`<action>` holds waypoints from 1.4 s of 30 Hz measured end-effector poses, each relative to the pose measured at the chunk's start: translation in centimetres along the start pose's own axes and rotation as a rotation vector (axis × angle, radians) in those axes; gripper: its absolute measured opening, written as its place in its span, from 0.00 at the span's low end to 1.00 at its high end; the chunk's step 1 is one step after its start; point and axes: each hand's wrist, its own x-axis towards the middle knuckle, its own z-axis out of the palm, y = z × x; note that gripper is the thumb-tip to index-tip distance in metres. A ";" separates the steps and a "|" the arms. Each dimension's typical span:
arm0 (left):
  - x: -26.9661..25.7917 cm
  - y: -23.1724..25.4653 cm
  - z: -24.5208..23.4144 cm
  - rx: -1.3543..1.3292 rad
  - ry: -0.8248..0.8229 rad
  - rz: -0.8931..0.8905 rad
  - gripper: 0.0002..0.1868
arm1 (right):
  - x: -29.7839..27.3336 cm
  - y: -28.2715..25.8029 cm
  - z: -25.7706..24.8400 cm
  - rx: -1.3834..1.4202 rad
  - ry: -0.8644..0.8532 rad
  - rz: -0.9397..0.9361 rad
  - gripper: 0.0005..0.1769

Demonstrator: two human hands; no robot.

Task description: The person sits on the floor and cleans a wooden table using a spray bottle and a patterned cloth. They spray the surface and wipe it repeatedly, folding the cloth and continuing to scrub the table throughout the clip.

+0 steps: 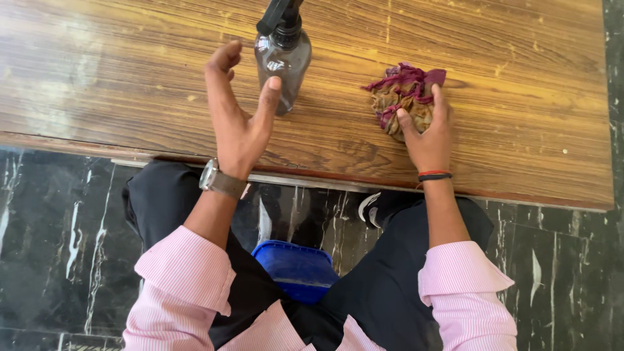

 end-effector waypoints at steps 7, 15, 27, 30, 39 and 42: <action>0.1 -0.3 0.5 0.040 -0.017 -0.038 0.34 | 1.4 2.2 -1.4 1.000 0.017 0.560 0.47; -0.3 -0.2 0.8 0.027 -0.063 -0.042 0.35 | 1.6 2.3 -6.5 0.148 0.357 -0.331 0.39; -0.4 0.4 0.4 0.003 -0.101 -0.056 0.35 | 0.9 -4.7 -4.2 -0.378 -0.298 -0.343 0.62; -0.1 0.3 0.5 -0.006 -0.107 -0.062 0.36 | 1.1 -3.3 -4.9 -0.313 -0.242 -0.316 0.58; 0.0 0.2 0.6 -0.019 -0.101 -0.036 0.41 | 2.3 -2.6 0.0 -0.293 -0.056 -0.366 0.27; 0.0 0.2 1.0 -0.003 -0.104 -0.033 0.41 | 1.7 -4.0 0.6 -0.253 -0.129 -0.487 0.26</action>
